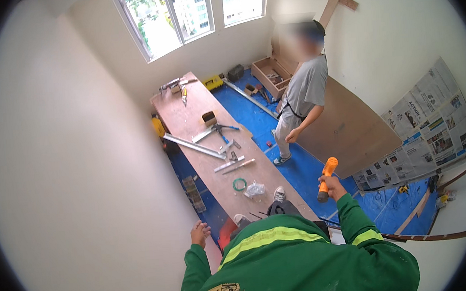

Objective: The person uses a cordless drill to fasten screws into a ceiling trim piece along the wall-ceiling junction. They then measure the installed trim with a tape measure. Another worker is visible in the background handling a wooden board.

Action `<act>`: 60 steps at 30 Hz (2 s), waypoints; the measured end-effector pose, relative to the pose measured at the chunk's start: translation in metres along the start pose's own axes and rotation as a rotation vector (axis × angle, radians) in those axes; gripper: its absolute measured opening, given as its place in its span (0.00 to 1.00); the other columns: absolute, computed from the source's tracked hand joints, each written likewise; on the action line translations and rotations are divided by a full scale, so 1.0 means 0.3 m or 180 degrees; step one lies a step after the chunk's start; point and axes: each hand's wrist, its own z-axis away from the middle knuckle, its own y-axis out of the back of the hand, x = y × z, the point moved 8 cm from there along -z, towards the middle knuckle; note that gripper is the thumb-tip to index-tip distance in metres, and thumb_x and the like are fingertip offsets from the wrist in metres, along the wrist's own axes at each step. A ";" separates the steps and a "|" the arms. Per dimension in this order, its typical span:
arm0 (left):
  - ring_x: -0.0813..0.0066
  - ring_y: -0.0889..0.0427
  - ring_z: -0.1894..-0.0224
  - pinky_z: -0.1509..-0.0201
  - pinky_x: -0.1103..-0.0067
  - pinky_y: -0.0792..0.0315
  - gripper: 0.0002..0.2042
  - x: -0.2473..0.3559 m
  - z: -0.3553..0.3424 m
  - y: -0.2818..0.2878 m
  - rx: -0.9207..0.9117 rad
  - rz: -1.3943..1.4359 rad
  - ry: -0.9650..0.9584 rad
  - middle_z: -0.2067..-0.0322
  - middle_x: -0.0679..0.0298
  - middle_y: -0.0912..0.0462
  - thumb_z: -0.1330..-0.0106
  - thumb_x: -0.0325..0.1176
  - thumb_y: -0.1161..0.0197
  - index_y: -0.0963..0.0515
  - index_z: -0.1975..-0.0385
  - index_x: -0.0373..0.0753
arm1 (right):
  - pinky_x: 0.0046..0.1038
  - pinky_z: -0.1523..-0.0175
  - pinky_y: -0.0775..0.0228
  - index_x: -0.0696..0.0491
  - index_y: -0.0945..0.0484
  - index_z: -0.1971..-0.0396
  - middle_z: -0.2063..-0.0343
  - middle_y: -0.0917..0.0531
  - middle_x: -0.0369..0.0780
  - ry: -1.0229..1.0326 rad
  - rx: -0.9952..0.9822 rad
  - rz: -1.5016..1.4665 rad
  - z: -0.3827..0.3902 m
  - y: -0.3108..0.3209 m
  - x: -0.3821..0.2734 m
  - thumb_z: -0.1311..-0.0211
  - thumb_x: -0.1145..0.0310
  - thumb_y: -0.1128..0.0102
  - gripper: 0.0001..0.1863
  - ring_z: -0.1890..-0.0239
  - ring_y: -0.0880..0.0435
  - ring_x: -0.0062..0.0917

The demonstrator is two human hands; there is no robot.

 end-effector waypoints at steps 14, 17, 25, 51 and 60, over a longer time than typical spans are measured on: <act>0.53 0.14 0.45 0.42 0.60 0.20 0.21 -0.463 0.219 0.117 -0.1115 -0.3075 -0.0448 0.47 0.53 0.14 0.22 0.34 0.48 0.26 0.32 0.38 | 0.36 0.71 0.21 0.64 0.23 0.57 0.72 0.18 0.41 0.0223 -0.0011 0.0348 -0.001 -0.038 -0.060 0.41 0.74 0.28 0.16 0.75 0.17 0.28; 0.50 0.15 0.40 0.38 0.59 0.22 0.19 -0.426 0.247 0.081 -0.1160 -0.3899 -0.0984 0.46 0.50 0.13 0.23 0.35 0.46 0.21 0.37 0.35 | 0.37 0.70 0.21 0.65 0.22 0.56 0.71 0.18 0.41 0.0232 -0.0071 0.0426 -0.032 -0.033 -0.046 0.42 0.73 0.27 0.17 0.74 0.16 0.29; 0.48 0.19 0.35 0.32 0.63 0.25 0.24 -0.145 0.060 -0.132 -0.0267 -0.2826 0.1200 0.43 0.45 0.15 0.28 0.38 0.36 0.21 0.34 0.38 | 0.36 0.69 0.22 0.64 0.19 0.62 0.71 0.16 0.42 0.0060 0.0366 0.0667 -0.154 0.046 0.016 0.45 0.72 0.26 0.15 0.73 0.15 0.29; 0.60 0.21 0.45 0.40 0.68 0.26 0.30 0.403 -0.465 -0.496 -0.1180 -0.3031 -0.0403 0.48 0.51 0.23 0.31 0.23 0.45 0.35 0.27 0.39 | 0.42 0.52 0.20 0.66 0.21 0.53 0.59 0.12 0.55 0.0756 0.0220 0.2386 -0.411 -0.259 -0.244 0.44 0.57 0.29 0.28 0.56 0.11 0.45; 0.48 0.16 0.44 0.41 0.57 0.20 0.30 0.559 -0.476 0.272 0.0436 -0.0853 0.0674 0.35 0.48 0.23 0.18 0.33 0.51 0.48 0.18 0.48 | 0.53 0.38 0.24 0.63 0.30 0.42 0.43 0.23 0.60 0.1086 0.1189 0.3724 -0.165 -0.640 -0.328 0.38 0.55 0.31 0.33 0.42 0.18 0.58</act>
